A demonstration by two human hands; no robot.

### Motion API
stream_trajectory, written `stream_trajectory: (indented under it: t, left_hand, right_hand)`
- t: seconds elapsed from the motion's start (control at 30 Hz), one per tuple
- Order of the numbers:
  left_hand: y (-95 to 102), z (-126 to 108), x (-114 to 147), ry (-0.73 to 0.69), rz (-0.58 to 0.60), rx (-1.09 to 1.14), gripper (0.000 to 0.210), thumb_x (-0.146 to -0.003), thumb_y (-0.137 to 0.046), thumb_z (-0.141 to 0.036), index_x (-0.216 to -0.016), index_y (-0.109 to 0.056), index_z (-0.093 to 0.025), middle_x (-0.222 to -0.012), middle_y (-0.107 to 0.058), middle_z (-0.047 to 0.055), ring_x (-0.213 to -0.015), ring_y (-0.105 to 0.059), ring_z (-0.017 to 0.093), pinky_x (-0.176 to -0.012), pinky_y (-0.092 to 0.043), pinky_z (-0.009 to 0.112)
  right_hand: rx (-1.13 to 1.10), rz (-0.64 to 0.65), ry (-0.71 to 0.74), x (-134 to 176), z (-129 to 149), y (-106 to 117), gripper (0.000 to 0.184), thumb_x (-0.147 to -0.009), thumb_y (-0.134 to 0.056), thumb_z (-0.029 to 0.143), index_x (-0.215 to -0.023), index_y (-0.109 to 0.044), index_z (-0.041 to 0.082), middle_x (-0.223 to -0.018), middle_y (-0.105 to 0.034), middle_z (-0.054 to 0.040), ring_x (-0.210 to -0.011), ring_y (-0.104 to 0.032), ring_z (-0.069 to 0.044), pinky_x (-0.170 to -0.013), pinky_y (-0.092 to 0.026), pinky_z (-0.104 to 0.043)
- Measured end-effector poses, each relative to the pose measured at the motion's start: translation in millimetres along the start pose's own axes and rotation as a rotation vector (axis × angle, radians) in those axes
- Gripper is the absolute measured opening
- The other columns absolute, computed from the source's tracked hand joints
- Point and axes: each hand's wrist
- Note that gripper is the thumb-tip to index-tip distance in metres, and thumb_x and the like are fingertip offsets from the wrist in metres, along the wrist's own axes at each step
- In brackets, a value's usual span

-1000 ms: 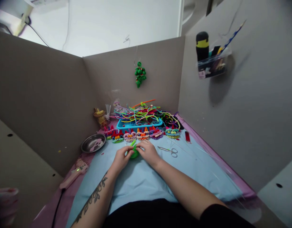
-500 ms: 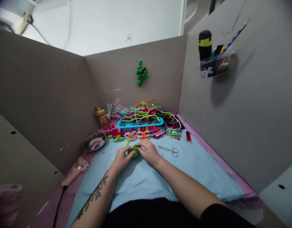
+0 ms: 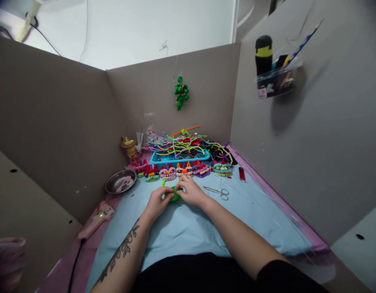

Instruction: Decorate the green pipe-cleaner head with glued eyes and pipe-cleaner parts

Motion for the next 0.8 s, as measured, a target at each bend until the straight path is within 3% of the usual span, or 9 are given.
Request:
stream_trajectory:
  t: [0.33,0.63,0.8]
  left_hand:
    - [-0.6,-5.6,0.0,-0.067,0.035,-0.037,0.011,-0.080,-0.055,-0.016,-0.086,-0.064,-0.019,-0.082,-0.066,0.003,-0.078,-0.057,0.016,-0.074,-0.043,0.029]
    - [-1.0,-1.1,-1.0,-0.026,0.014,-0.034,0.010,-0.080,-0.055,-0.016,-0.086,-0.062,-0.019,-0.082,-0.065,0.004,-0.079,-0.057,0.017,-0.074,-0.043,0.029]
    - [-1.3,-1.2,-1.0,-0.017,-0.003,-0.008,0.011,-0.078,-0.055,-0.016,-0.086,-0.063,-0.019,-0.084,-0.066,0.004,-0.079,-0.057,0.017,-0.074,-0.043,0.029]
  right_hand:
    - [0.031,0.104,-0.024,-1.5,1.8,-0.2,0.011,-0.071,-0.058,0.006,-0.072,-0.057,0.017,-0.091,-0.051,-0.0048,-0.095,-0.044,-0.021,-0.086,-0.037,-0.037]
    - [0.054,0.036,0.021,0.1,-2.5,-3.2,0.013,-0.066,-0.064,0.011,-0.074,-0.058,0.018,-0.092,-0.051,-0.0041,-0.095,-0.043,-0.021,-0.084,-0.037,-0.035]
    - [0.112,0.020,0.040,2.7,2.2,-3.9,0.013,-0.069,-0.058,0.007,-0.076,-0.058,0.019,-0.089,-0.052,-0.0044,-0.093,-0.043,-0.021,-0.081,-0.037,-0.034]
Point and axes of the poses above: each hand's wrist, its own x-axis away from the middle knuckle, its own y-axis out of the back of the hand, z = x × y
